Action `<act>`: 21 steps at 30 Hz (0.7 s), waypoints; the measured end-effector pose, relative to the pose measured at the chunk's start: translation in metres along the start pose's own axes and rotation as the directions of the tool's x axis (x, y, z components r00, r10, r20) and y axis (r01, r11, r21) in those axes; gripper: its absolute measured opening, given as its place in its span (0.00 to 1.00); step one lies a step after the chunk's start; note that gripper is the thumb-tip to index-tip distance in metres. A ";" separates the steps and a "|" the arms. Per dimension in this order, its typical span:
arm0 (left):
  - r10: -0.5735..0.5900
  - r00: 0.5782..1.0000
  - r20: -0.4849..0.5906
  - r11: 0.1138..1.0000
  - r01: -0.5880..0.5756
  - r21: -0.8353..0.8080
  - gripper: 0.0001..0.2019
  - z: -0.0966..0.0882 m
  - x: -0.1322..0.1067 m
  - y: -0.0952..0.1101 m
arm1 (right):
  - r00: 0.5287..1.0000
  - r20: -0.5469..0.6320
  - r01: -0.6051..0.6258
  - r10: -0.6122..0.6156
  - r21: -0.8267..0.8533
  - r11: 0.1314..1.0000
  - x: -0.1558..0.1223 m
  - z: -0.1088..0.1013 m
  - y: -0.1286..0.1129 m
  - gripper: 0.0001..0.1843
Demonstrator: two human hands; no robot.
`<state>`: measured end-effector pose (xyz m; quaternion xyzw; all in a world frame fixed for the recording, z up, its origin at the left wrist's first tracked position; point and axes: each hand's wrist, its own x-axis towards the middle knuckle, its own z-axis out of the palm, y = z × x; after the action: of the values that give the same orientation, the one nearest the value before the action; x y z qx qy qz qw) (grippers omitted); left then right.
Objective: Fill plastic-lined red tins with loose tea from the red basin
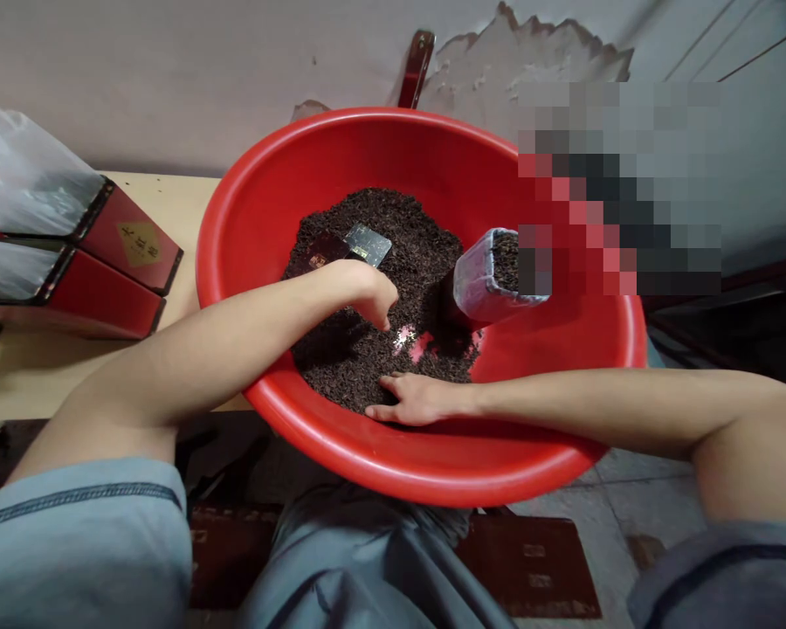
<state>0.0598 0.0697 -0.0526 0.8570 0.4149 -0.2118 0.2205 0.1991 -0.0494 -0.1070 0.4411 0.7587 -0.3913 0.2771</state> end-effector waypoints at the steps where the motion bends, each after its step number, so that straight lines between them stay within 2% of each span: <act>1: 0.006 1.000 0.009 1.000 -0.006 0.016 0.21 -0.002 -0.002 0.002 | 1.000 0.004 0.008 -0.008 0.005 1.000 0.000 0.000 0.000 0.47; 4: 0.018 1.000 -0.003 1.000 -0.018 -0.019 0.21 -0.004 -0.004 0.002 | 1.000 0.012 0.004 -0.004 0.023 1.000 0.001 0.000 0.001 0.45; 7: 0.011 1.000 0.023 0.999 -0.013 0.049 0.24 -0.006 -0.007 0.002 | 1.000 -0.008 0.006 -0.006 0.021 1.000 0.003 0.001 0.003 0.42; 10: -0.009 0.998 0.068 0.993 0.001 0.122 0.29 -0.010 -0.012 0.006 | 0.999 -0.018 0.041 -0.040 0.075 0.996 0.006 0.002 0.006 0.30; 13: -0.020 0.997 0.069 0.994 0.012 0.110 0.31 -0.011 -0.016 0.009 | 0.997 -0.029 0.072 -0.068 0.201 0.977 0.009 -0.004 0.008 0.19; 15: -0.021 0.997 0.069 0.994 0.013 0.112 0.32 -0.011 -0.017 0.010 | 0.994 -0.065 0.101 -0.086 0.275 0.956 0.010 -0.013 0.009 0.15; 18: -0.034 0.996 0.086 0.992 0.023 0.121 0.33 -0.013 -0.019 0.010 | 0.980 -0.176 0.145 -0.093 0.313 0.939 0.006 -0.035 0.011 0.14; 21: -0.082 0.992 0.091 0.986 0.067 0.150 0.32 -0.018 -0.022 0.009 | 0.956 -0.279 0.210 -0.087 0.447 0.870 -0.002 -0.061 0.018 0.12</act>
<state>0.0582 0.0611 -0.0245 0.8434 0.4187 -0.2912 0.1688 0.2112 0.0066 -0.0785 0.4809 0.7012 -0.5254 0.0325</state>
